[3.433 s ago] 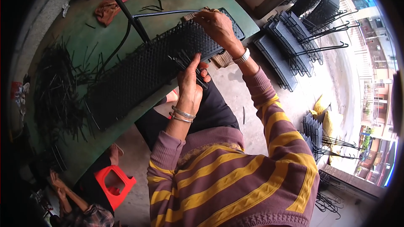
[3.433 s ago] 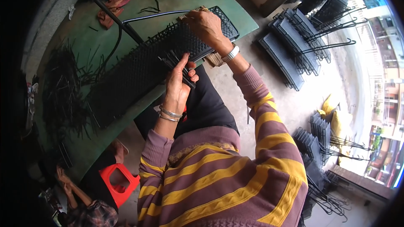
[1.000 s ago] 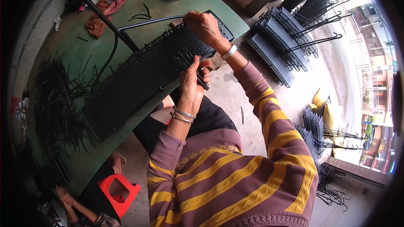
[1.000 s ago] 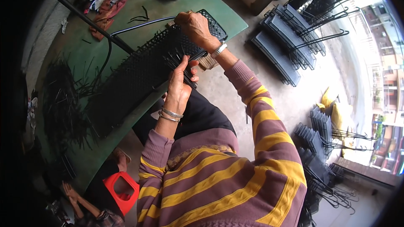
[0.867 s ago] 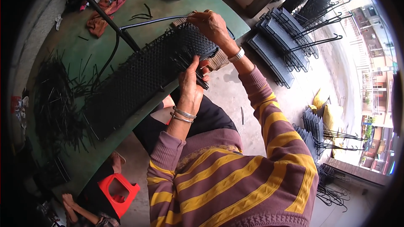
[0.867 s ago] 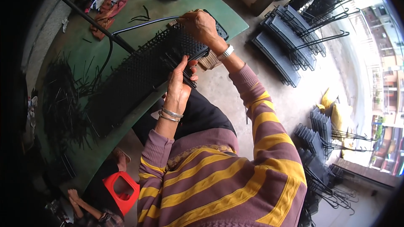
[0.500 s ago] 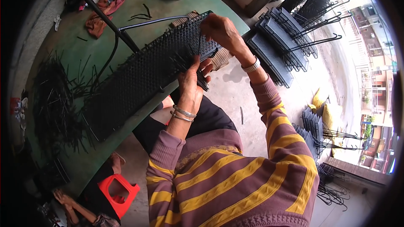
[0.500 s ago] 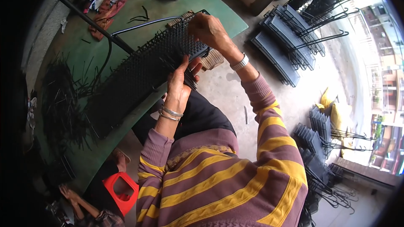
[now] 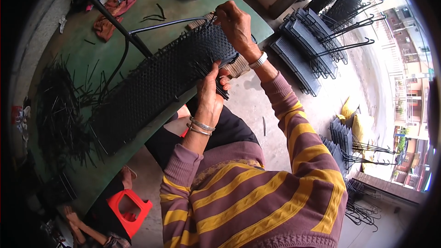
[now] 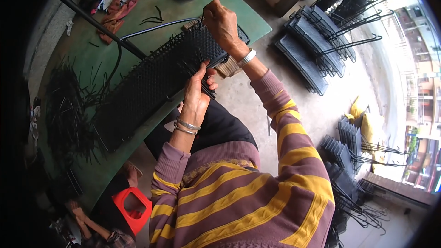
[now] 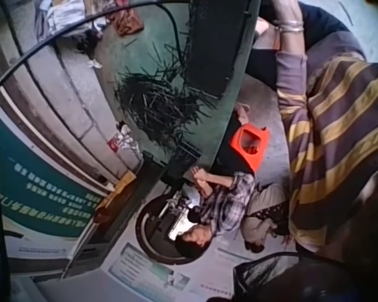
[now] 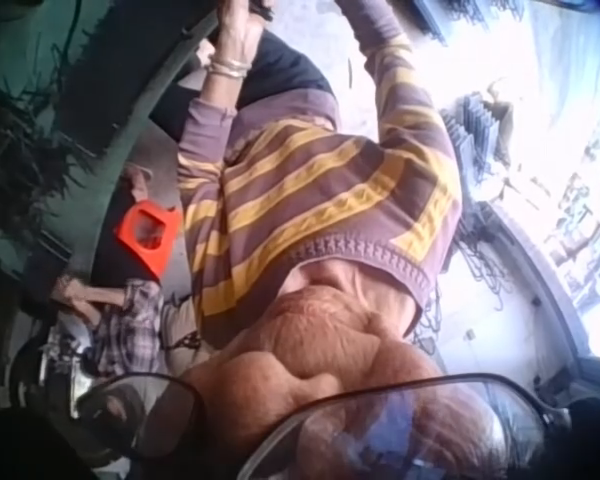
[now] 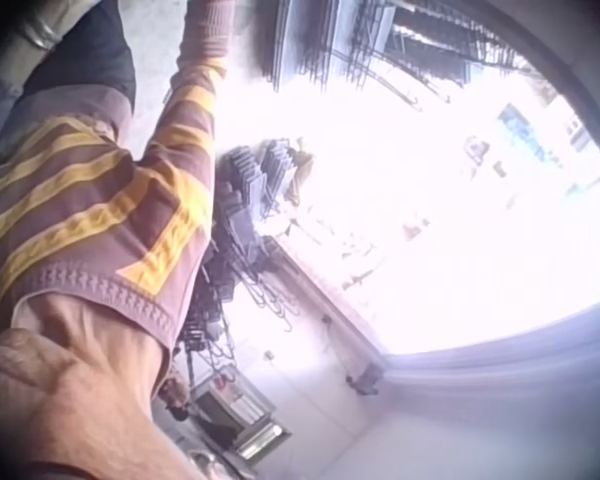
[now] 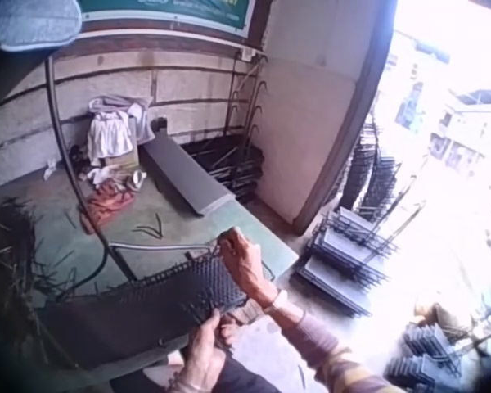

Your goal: Assembling a black metal mesh component by weaving thin black rods into the frame.

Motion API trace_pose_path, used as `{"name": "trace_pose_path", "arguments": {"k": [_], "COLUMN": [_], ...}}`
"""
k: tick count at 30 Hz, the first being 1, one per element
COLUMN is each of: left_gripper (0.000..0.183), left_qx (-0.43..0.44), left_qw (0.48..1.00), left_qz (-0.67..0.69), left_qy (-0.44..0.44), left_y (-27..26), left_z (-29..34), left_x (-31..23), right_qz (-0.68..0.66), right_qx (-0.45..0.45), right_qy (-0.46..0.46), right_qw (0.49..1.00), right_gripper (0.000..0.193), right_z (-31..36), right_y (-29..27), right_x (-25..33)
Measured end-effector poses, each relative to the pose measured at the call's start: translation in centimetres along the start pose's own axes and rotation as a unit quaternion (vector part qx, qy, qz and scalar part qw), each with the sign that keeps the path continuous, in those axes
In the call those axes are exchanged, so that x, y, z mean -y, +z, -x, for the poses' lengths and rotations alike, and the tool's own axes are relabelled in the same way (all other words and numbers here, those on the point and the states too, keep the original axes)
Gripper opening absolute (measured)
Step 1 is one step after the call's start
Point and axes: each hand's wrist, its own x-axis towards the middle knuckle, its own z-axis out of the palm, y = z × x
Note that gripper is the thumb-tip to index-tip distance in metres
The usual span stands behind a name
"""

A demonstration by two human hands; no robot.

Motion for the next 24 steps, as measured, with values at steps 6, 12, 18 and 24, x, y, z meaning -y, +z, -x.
{"name": "trace_pose_path", "arguments": {"k": [6,12,18,24], "left_gripper": [0.023,0.022,0.019,0.018], "left_qx": [-0.016,-0.001,-0.017,-0.001], "left_qw": [1.000,1.000,1.000,1.000], "left_qz": [0.012,0.001,-0.001,-0.012], "left_qy": [0.004,0.014,0.015,0.019], "left_y": [-0.1,-0.1,-0.1,-0.3], "left_z": [-0.1,0.2,0.2,0.1], "left_x": [0.0,0.1,0.0,-0.1], "right_qz": [-0.043,-0.014,-0.009,0.141], "right_qx": [-0.037,-0.020,-0.012,0.029], "right_qy": [0.018,0.019,0.024,0.008], "right_qw": [0.998,1.000,1.000,0.989], "right_gripper": [0.006,0.005,0.005,0.006], "right_z": [0.6,0.6,1.5,0.6], "right_y": [-0.1,-0.2,0.1,0.8], "right_x": [0.6,0.8,-0.1,-0.3]}}
